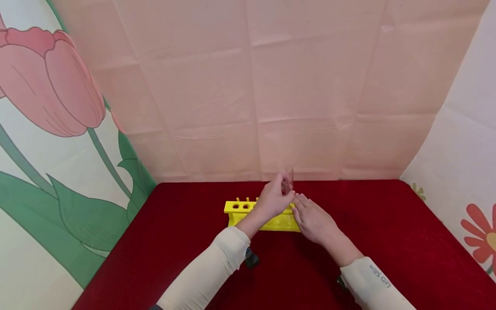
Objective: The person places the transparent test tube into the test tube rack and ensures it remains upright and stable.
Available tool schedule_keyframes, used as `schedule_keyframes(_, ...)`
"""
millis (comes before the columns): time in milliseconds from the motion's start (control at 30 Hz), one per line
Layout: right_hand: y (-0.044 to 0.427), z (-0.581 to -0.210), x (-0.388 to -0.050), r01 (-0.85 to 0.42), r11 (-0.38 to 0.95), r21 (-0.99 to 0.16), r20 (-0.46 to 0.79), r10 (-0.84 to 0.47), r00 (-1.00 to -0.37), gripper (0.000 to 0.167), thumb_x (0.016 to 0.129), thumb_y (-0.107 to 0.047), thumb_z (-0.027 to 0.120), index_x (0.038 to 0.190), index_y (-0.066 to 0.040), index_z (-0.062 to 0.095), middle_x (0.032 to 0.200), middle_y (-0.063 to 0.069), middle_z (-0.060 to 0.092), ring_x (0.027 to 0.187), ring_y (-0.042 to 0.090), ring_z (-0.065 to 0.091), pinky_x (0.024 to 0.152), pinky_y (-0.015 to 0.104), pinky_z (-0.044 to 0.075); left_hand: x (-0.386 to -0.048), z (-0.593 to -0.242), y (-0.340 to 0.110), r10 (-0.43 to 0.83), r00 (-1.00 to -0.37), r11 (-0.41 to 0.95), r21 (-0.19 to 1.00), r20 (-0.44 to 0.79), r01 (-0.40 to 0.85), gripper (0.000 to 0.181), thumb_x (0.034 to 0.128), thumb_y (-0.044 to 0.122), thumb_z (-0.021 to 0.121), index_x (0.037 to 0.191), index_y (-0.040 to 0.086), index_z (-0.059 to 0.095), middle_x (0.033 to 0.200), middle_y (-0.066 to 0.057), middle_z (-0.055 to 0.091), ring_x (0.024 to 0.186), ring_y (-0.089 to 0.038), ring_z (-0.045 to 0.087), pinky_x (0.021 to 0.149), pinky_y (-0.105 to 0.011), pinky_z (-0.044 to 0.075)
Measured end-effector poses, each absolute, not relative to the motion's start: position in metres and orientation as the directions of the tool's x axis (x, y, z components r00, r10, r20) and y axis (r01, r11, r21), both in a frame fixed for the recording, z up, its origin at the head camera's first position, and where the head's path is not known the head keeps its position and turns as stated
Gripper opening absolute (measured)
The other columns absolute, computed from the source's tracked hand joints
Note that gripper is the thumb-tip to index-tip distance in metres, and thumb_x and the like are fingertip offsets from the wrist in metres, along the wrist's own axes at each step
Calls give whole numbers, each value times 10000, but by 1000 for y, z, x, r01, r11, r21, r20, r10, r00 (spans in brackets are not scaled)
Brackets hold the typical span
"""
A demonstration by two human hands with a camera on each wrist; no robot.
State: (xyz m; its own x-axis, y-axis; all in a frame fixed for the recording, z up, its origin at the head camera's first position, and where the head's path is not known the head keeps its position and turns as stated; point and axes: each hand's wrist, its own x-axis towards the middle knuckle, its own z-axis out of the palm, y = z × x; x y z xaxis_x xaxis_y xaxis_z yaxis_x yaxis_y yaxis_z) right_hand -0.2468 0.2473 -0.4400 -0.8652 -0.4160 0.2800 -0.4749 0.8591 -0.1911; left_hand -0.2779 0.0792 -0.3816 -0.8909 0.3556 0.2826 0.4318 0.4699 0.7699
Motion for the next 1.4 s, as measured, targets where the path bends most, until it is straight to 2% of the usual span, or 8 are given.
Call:
schedule_keyframes(667, 248, -441, -248, -493, 852, -177, 303, -429, -851, 468, 1050, -143, 482, 1429, 132, 456, 1478, 327, 451, 1386, 468, 429, 1096, 601, 373, -276, -383, 81, 367, -889, 474, 767, 274, 432, 227, 954, 181, 680, 1104, 208, 511, 933, 63, 569, 792, -77, 534, 684, -186, 485)
schedule_keyframes(1400, 248, -442, -247, -478, 859, -184, 275, -422, -864, 483, 1052, -154, 470, 1445, 126, 437, 1507, 319, 418, 1405, 469, 402, 1116, 605, 343, -275, -390, 81, 368, -890, 496, 753, 269, 433, 227, 960, 196, 678, 1113, 208, 510, 956, 73, 575, 805, -66, 535, 695, -180, 490)
